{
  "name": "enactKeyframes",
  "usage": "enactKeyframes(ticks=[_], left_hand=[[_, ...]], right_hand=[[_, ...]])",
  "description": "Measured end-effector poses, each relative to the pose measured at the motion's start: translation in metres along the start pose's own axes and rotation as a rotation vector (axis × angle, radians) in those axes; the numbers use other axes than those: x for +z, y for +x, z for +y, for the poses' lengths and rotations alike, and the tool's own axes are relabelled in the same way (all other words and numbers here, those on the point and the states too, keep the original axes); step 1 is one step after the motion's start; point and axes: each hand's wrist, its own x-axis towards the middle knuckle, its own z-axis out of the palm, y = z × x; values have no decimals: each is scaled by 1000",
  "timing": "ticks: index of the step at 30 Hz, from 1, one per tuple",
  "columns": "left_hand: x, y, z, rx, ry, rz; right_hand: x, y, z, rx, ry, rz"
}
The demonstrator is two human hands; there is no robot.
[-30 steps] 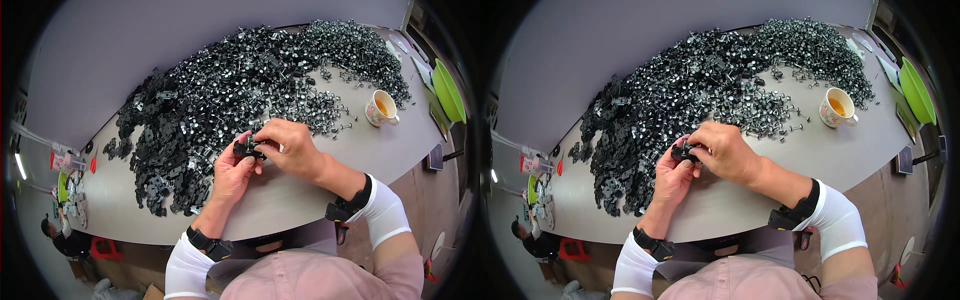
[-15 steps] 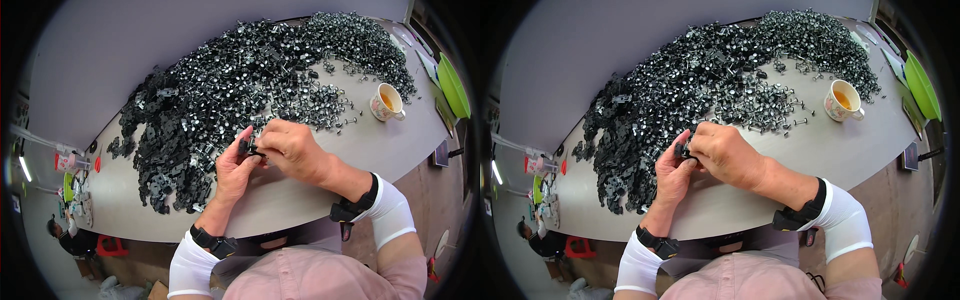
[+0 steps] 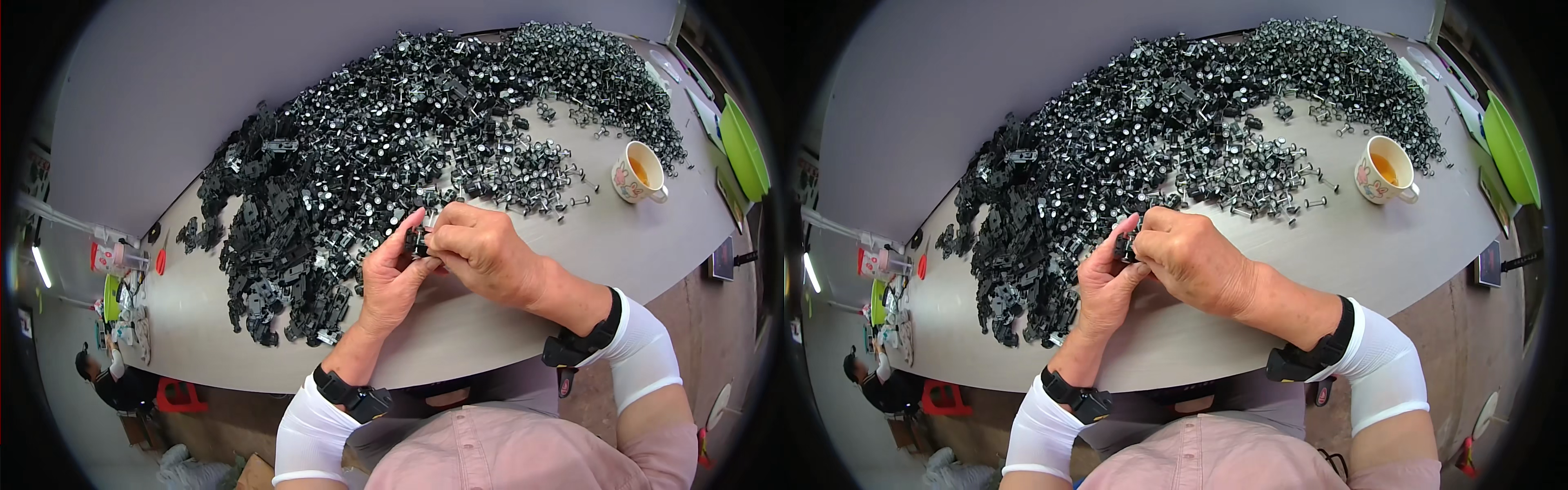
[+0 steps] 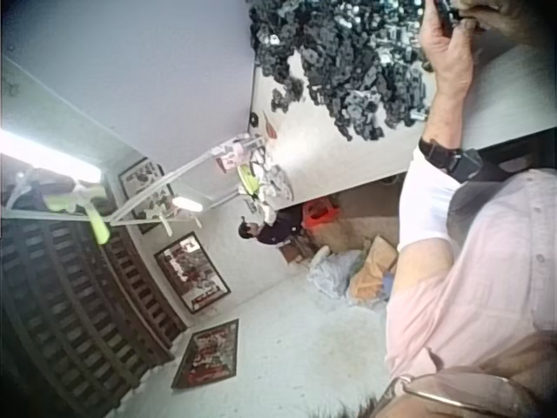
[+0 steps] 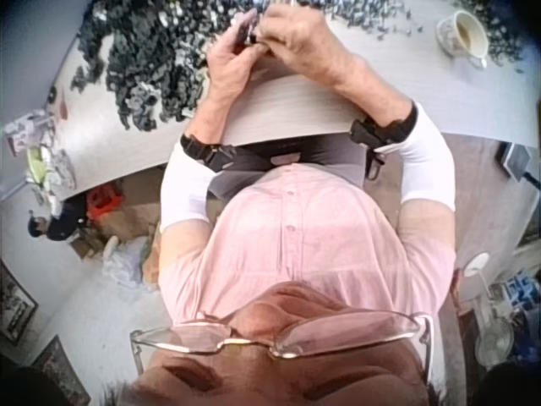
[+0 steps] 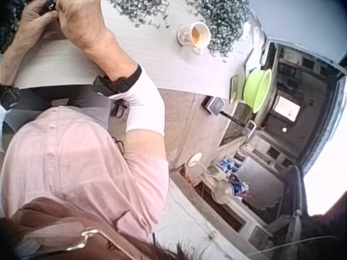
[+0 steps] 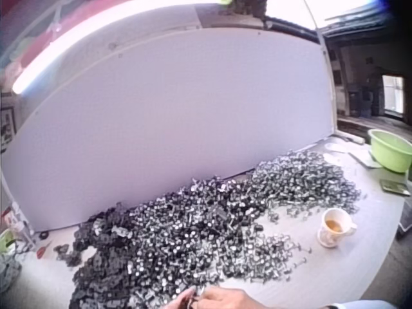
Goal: Assembling small black plastic components at a workbench.
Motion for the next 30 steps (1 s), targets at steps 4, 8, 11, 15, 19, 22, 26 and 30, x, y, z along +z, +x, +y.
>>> enactKeyframes(ticks=[4,8,11,15,19,22,26,30], left_hand=[[2,-2,-5,-17,-83,-8],[4,1,-3,-73,-315,-50],[3,2,4,-85,-367,-55],[0,4,2,-201,-410,24],[2,4,13,-196,-341,107],[-5,2,12,-129,-252,152],[-7,4,13,-108,-268,176],[-5,7,12,-49,-363,153]], right_hand=[[6,-4,2,19,65,-9],[6,5,8,-116,16,81],[2,10,8,-197,-197,78],[8,10,10,-143,-245,81],[-35,23,1,15,-156,118],[-72,24,3,236,-278,0],[-62,1,18,277,-521,-297],[-32,-3,25,175,-479,-275]])
